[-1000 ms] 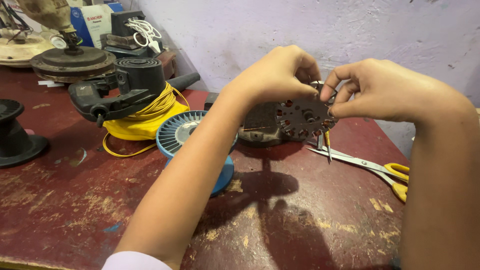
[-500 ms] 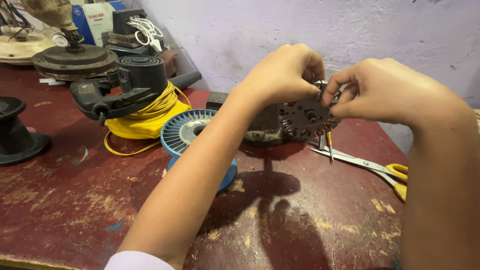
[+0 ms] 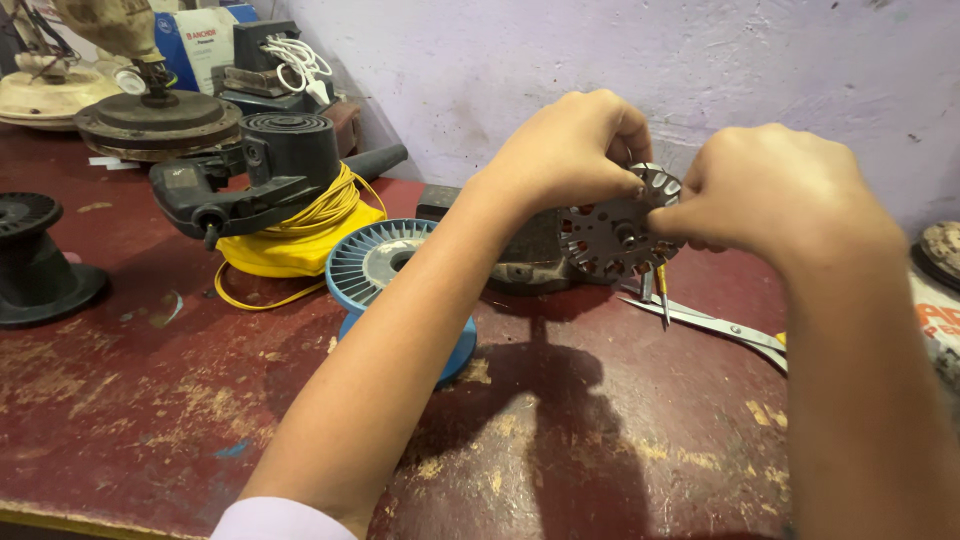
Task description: The person winds copper wire around the slots of a motor armature by hand, using a screwdriver to press the wire into place. The person rotates the armature and continues winding the wire into multiple slots.
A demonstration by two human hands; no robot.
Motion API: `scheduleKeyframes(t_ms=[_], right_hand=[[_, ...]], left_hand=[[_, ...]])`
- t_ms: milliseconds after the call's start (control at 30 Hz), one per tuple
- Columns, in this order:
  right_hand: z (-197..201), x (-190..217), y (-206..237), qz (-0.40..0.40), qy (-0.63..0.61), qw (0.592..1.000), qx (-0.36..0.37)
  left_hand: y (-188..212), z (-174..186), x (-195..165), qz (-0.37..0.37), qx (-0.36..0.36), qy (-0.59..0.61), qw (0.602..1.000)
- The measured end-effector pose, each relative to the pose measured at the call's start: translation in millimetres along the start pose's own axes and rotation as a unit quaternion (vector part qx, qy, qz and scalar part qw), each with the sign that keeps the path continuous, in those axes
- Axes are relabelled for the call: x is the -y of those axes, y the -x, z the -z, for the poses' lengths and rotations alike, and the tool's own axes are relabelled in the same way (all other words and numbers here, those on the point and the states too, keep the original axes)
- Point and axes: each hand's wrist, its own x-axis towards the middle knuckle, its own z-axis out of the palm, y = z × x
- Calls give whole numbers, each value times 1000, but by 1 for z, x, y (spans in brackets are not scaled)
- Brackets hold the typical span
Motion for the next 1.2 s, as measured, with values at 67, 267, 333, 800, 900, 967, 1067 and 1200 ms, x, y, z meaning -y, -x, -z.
scheduleKeyframes(t_ms=[67, 267, 333, 800, 900, 967, 1067, 1200], right_hand=[[-3, 2, 1, 14, 62, 997, -35], [2, -3, 4, 22, 22, 999, -23], [4, -8, 4, 11, 4, 1000, 0], [-2, -35, -23, 73, -358, 931, 17], [-6, -39, -29, 106, -405, 908, -4], [-11, -38, -34, 141, -441, 886, -8], [-18, -37, -41, 149, -485, 862, 3], [-22, -36, -44, 119, -479, 870, -14]], left_hand=[[-1, -1, 1, -7, -1, -4, 1000], [0, 0, 0, 20, 12, -7, 1000], [0, -1, -3, 21, 10, -16, 1000], [1, 1, -7, 44, 17, 12, 999], [1, 1, -7, 31, 13, 28, 999], [1, 1, -7, 39, 20, 43, 998], [1, 1, -8, 45, 15, 51, 998], [2, 2, -9, 43, 11, 52, 998]])
